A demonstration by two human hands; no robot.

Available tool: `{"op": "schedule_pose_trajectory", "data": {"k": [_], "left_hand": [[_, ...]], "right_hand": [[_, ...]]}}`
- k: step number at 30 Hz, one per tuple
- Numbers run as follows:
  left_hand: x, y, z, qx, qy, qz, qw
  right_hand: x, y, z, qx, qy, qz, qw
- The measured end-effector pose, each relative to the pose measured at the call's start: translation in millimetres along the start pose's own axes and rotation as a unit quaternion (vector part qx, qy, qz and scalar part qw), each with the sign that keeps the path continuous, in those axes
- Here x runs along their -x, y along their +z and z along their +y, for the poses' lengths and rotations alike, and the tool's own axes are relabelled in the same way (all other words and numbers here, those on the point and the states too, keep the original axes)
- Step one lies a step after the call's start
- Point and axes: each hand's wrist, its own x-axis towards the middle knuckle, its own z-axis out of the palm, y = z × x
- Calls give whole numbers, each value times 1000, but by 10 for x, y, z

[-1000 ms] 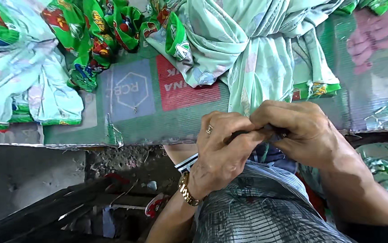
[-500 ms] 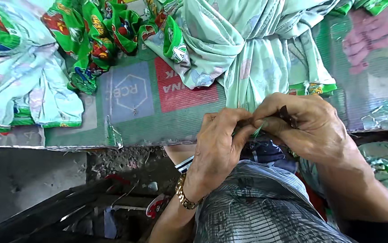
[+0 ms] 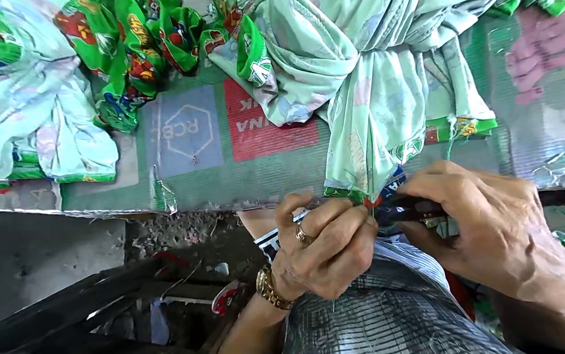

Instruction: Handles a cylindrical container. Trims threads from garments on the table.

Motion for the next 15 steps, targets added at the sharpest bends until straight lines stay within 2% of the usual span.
{"op": "schedule_pose_trajectory", "data": {"k": [9, 15], "left_hand": [[-28, 20, 25, -28, -2, 8, 1000], [-39, 59, 16, -21, -4, 14, 1000]], "right_hand": [[66, 50, -15, 69, -33, 40, 996], [-9, 112, 5, 52, -34, 46, 997]]}}
